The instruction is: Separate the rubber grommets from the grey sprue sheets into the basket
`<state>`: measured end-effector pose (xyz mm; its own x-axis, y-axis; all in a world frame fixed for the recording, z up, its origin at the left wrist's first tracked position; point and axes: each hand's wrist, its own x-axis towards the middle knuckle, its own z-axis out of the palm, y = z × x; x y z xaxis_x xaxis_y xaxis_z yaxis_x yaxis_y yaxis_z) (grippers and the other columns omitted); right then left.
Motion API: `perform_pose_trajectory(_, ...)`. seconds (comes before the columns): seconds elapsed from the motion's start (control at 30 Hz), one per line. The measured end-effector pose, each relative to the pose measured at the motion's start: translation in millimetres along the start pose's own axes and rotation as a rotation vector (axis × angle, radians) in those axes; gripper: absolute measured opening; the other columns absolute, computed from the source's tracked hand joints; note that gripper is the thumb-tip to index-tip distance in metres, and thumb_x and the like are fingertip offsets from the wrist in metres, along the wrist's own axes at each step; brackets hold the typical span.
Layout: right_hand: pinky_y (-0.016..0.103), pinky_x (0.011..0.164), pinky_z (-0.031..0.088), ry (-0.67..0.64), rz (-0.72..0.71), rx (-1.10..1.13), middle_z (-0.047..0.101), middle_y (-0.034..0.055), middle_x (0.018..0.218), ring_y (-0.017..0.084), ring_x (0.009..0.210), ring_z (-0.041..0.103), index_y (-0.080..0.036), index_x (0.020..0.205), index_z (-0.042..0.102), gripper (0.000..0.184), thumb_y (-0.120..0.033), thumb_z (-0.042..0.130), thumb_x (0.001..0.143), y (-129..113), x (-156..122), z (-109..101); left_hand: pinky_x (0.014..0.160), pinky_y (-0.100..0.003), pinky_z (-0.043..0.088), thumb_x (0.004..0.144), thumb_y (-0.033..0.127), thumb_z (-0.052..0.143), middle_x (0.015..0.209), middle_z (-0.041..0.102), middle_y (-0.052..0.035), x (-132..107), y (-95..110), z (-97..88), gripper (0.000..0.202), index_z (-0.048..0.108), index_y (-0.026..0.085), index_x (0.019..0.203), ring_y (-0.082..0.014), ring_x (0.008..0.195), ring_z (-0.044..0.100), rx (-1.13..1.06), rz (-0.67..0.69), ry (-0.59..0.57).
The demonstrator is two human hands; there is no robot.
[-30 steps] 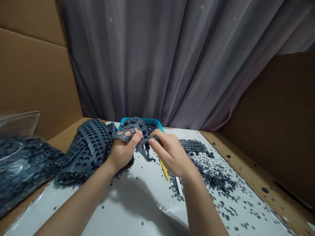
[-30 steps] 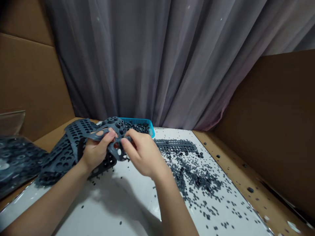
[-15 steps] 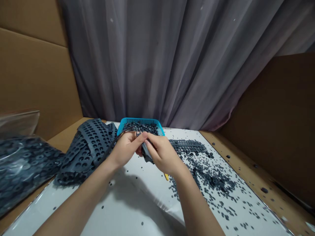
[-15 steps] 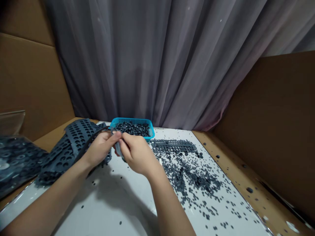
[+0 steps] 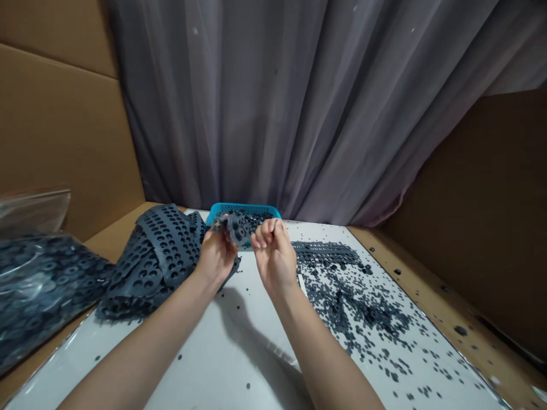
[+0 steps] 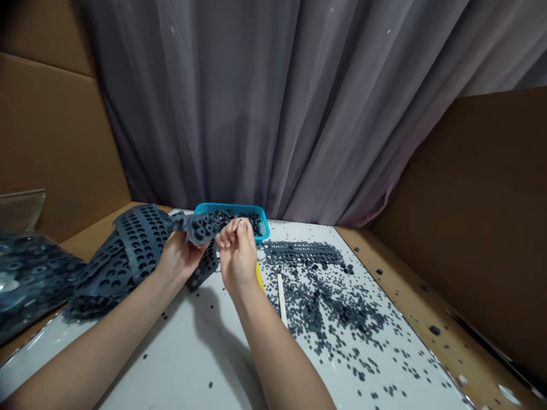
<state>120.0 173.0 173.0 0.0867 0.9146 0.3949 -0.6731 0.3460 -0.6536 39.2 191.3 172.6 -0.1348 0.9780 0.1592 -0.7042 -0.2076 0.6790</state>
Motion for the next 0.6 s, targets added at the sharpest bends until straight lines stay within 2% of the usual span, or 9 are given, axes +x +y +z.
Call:
perform_pose_trajectory(0.1,0.023,0.053,0.031,-0.079,-0.136,-0.202,0.032,-0.0039,0.062,0.011,0.054,0.031,-0.021,0.066,0.041,0.029,-0.040,0.047,0.087,-11.4,5.9,-5.5,0.037,-0.016,0.034,0.061,0.037,0.075,0.045,0.043,0.0066,-2.2,1.6,-0.3,0.035,0.048,0.016,0.053,-0.0055,0.039,0.039,0.067,0.069,-0.053)
perform_pose_trajectory(0.2,0.024,0.055,0.030,-0.147,-0.248,-0.521,0.037,-0.0029,0.063,0.011,0.057,0.034,-0.020,0.069,0.045,0.027,-0.037,0.043,0.090,-29.7,8.1,-15.3,0.043,-0.017,0.037,0.070,0.035,0.069,0.050,0.045,0.0055,-6.5,4.8,-2.4,0.032,0.048,0.016,0.055,-0.0062,0.045,0.043,0.218,0.257,-0.099)
perform_pose_trajectory(0.3,0.024,0.054,0.028,-0.309,-0.230,-0.908,0.039,-0.0037,0.061,0.010,0.055,0.035,-0.019,0.074,0.049,0.023,-0.034,0.041,0.091,-51.0,5.1,-20.2,0.049,-0.018,0.037,0.080,0.034,0.060,0.051,0.044,0.0052,-9.4,9.5,-5.0,0.034,0.046,0.016,0.054,-0.0065,0.048,0.043,0.433,0.453,-0.143)
perform_pose_trajectory(0.4,0.024,0.055,0.030,-0.440,-0.309,-1.195,0.043,-0.0037,0.060,0.010,0.055,0.039,-0.019,0.077,0.050,0.019,-0.030,0.042,0.091,-67.8,-0.4,-16.8,0.052,-0.020,0.036,0.084,0.028,0.054,0.049,0.043,0.0049,-11.8,15.7,-5.8,0.036,0.045,0.016,0.052,-0.0074,0.049,0.042,0.718,0.649,-0.145)
perform_pose_trajectory(0.5,0.025,0.057,0.032,-0.372,-0.449,-1.331,0.047,-0.0022,0.063,0.011,0.056,0.042,-0.019,0.077,0.048,0.018,-0.028,0.041,0.091,-77.8,-5.4,-10.6,0.054,-0.022,0.036,0.085,0.023,0.052,0.049,0.045,0.0046,-13.7,22.0,-5.0,0.034,0.046,0.017,0.052,-0.0084,0.049,0.044,0.915,0.757,-0.140)
perform_pose_trajectory(0.6,0.025,0.057,0.032,-0.361,-0.465,-1.432,0.049,-0.0010,0.065,0.012,0.058,0.044,-0.019,0.078,0.047,0.017,-0.028,0.040,0.091,-81.4,-8.9,-5.8,0.058,-0.022,0.037,0.083,0.023,0.053,0.054,0.047,0.0044,-13.6,26.0,-4.0,0.026,0.049,0.017,0.058,-0.0093,0.054,0.046,0.980,0.767,-0.154)
